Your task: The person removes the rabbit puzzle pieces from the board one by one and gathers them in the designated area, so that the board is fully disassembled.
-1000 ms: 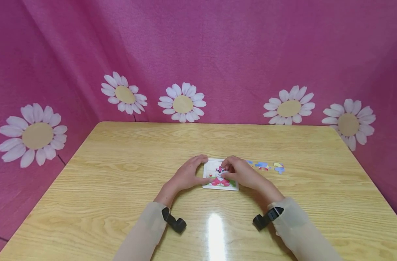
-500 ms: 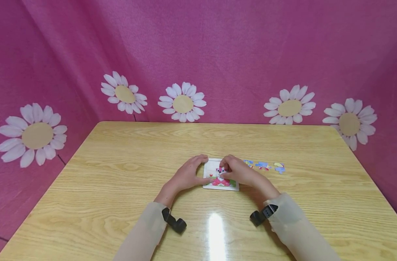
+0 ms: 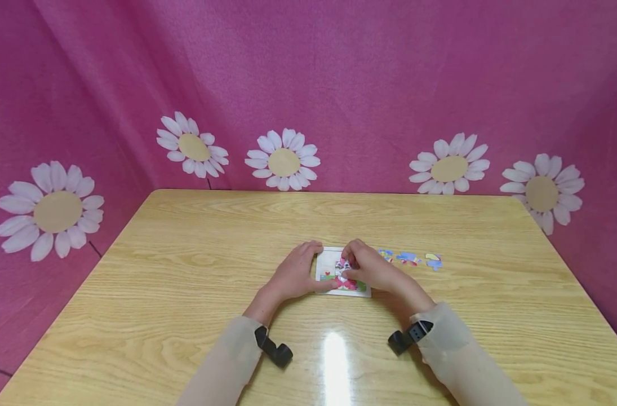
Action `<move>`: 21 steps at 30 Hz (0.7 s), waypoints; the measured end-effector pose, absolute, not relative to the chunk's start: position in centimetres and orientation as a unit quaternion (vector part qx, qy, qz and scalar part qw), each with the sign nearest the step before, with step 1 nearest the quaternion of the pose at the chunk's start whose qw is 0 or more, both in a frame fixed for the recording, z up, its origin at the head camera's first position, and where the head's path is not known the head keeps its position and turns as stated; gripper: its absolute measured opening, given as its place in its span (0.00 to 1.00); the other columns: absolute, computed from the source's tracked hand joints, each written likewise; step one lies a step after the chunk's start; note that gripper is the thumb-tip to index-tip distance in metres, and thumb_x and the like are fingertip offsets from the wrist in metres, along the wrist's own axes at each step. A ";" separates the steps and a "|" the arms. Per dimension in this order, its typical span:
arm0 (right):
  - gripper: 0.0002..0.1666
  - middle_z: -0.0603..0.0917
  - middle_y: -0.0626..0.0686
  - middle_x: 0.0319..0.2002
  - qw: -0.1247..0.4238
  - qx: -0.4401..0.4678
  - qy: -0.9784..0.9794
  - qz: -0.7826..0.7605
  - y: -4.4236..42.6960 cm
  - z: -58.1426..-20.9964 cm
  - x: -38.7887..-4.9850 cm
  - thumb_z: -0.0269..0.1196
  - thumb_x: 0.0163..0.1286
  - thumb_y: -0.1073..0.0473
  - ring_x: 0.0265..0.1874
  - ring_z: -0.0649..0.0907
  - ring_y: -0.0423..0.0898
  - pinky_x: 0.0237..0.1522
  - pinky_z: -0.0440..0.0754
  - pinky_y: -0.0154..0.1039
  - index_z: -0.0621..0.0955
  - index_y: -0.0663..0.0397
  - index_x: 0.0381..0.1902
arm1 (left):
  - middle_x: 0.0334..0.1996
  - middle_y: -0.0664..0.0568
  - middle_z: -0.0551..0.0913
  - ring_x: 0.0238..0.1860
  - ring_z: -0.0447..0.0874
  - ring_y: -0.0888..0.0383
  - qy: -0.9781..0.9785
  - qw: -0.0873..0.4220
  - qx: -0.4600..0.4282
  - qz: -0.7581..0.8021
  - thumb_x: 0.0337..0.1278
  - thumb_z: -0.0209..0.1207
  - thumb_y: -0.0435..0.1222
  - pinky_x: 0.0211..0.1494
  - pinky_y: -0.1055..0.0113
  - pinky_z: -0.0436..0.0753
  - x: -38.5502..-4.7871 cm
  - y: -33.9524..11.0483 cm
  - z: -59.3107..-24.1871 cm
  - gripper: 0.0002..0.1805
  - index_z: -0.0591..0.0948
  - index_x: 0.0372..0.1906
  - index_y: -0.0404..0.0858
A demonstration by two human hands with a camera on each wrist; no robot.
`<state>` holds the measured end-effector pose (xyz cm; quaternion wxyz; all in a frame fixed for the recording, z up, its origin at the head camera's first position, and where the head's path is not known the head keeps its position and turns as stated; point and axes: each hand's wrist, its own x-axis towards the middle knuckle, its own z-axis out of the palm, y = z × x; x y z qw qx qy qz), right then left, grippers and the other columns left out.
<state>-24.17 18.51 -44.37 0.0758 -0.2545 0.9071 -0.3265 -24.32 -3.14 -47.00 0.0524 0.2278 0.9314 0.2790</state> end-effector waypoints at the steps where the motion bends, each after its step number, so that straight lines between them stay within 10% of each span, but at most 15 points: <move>1: 0.14 0.73 0.53 0.33 0.072 -0.253 0.908 -0.327 18.5 -44.4 -24.1 0.66 0.64 0.67 0.31 0.70 0.42 0.32 0.69 0.28 0.73 0.63 0.44 | 0.69 0.53 0.68 0.71 0.65 0.56 0.933 0.051 0.227 0.275 0.46 0.65 0.64 0.78 0.60 0.63 -24.3 -3.0 -47.1 0.49 0.67 0.69 0.39; 21: 0.14 0.80 0.55 0.36 -0.052 -0.268 0.892 -0.361 18.2 -45.5 -22.9 0.66 0.59 0.74 0.34 0.81 0.43 0.36 0.82 0.32 0.77 0.62 0.42 | 0.65 0.53 0.70 0.66 0.68 0.57 0.939 0.043 0.221 0.260 0.46 0.65 0.64 0.76 0.61 0.64 -24.0 -2.6 -47.2 0.48 0.67 0.67 0.40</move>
